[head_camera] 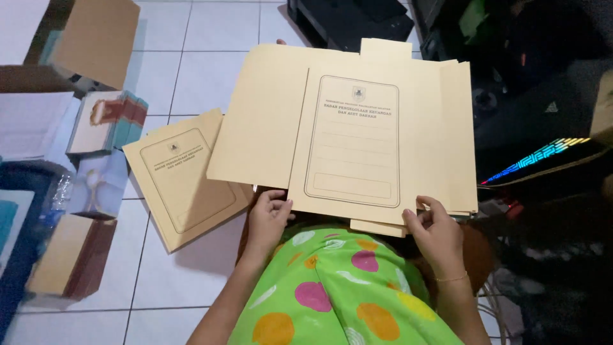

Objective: Flipping through and smoothing out a stack of large yellow printed folders while sitting on the floor.

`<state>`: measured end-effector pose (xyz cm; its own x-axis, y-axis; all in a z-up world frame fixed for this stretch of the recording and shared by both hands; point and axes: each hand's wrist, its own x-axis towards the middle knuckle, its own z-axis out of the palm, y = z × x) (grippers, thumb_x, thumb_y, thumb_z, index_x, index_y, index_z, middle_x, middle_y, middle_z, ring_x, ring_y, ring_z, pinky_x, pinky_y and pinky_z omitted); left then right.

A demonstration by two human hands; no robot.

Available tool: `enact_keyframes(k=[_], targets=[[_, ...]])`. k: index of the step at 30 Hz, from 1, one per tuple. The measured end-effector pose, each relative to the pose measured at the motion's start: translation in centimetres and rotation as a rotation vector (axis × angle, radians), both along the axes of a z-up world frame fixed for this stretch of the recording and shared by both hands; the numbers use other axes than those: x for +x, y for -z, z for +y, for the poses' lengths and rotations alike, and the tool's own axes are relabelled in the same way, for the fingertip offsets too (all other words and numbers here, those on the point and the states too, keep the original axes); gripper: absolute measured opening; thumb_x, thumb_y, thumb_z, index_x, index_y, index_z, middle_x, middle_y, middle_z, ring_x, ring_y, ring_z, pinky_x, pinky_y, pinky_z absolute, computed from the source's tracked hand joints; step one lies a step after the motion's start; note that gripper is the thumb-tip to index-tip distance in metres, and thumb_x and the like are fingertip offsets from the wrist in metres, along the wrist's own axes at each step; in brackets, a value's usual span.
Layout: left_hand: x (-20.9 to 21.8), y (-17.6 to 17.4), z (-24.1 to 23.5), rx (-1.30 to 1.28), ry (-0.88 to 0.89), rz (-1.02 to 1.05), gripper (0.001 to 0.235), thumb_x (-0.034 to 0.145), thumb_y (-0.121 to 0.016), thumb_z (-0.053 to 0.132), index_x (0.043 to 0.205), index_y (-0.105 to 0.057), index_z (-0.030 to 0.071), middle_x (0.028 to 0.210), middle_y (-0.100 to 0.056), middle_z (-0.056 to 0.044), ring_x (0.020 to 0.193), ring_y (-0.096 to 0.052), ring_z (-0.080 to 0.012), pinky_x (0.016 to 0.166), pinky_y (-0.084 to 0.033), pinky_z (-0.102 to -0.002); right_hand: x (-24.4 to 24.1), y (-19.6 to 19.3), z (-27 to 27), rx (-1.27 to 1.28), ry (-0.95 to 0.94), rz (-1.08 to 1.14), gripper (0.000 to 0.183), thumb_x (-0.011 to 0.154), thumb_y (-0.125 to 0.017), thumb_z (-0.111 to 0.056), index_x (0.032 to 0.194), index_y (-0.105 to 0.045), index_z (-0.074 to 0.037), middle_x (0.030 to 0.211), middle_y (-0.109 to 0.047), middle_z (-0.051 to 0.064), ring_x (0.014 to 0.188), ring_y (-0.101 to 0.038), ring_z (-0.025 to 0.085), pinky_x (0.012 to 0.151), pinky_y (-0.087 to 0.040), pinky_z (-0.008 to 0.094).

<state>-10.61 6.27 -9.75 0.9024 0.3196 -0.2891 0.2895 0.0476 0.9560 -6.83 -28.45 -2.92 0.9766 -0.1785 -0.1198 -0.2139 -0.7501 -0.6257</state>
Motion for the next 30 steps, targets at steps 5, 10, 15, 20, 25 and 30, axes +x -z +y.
enact_keyframes(k=[5,10,15,20,25,30], targets=[[-0.9,-1.9,0.8,-0.016,0.005,-0.079,0.027,0.096,-0.068,0.015,0.120,-0.061,0.006,0.090,-0.075,-0.012,0.074,-0.077,-0.0179,0.062,-0.060,-0.025,1.7,-1.6,0.7,-0.103,-0.105,0.124,0.062,0.085,-0.077,-0.051,0.138,-0.066,-0.022,0.086,-0.073,0.003,0.086,-0.071,0.024,0.082,-0.055,0.042],[-3.5,-2.7,4.4,0.037,-0.104,-0.091,0.023,0.096,-0.064,0.012,0.117,-0.058,0.004,0.096,-0.075,-0.016,0.077,-0.076,-0.0179,0.063,-0.061,-0.029,2.1,-6.7,8.2,-0.121,-0.315,0.154,0.070,0.089,-0.072,-0.035,0.151,-0.054,-0.011,0.095,-0.074,0.012,0.090,-0.070,0.030,0.088,-0.053,0.045],[-8.2,-0.5,11.9,0.187,-0.418,-0.035,0.029,0.101,-0.057,0.007,0.126,-0.051,-0.006,0.108,-0.071,-0.026,0.081,-0.076,-0.0275,0.065,-0.062,-0.032,4.1,-6.7,19.1,-0.093,-0.763,-0.015,0.081,0.091,-0.068,-0.014,0.159,-0.025,-0.007,0.101,-0.073,0.023,0.095,-0.072,0.043,0.085,-0.054,0.055],[-13.3,2.3,17.9,0.320,-0.676,-0.063,0.026,0.102,-0.053,-0.004,0.126,-0.046,-0.014,0.110,-0.065,-0.034,0.078,-0.074,-0.0347,0.067,-0.062,-0.034,6.4,0.9,30.9,-0.185,-1.093,-0.050,0.036,0.092,-0.067,-0.029,0.125,-0.065,-0.016,0.103,-0.074,0.010,0.099,-0.073,0.035,0.089,-0.057,0.048],[-15.6,9.9,22.9,0.420,-0.821,0.006,0.023,0.104,-0.052,-0.007,0.125,-0.047,-0.014,0.107,-0.064,-0.035,0.073,-0.073,-0.0316,0.063,-0.061,-0.031,4.6,7.0,38.5,0.118,-1.184,0.160,0.050,0.090,-0.070,-0.033,0.135,-0.065,-0.011,0.117,-0.073,0.012,0.110,-0.072,0.030,0.098,-0.056,0.046],[-14.1,15.5,24.2,0.403,-0.841,0.083,0.024,0.101,-0.054,-0.005,0.122,-0.050,-0.016,0.103,-0.066,-0.035,0.067,-0.073,-0.0334,0.055,-0.063,-0.033,5.7,15.0,41.6,0.822,-0.600,1.027,0.066,0.103,-0.051,-0.026,0.161,-0.030,-0.003,0.154,-0.046,0.021,0.145,-0.042,0.037,0.120,-0.030,0.053]])
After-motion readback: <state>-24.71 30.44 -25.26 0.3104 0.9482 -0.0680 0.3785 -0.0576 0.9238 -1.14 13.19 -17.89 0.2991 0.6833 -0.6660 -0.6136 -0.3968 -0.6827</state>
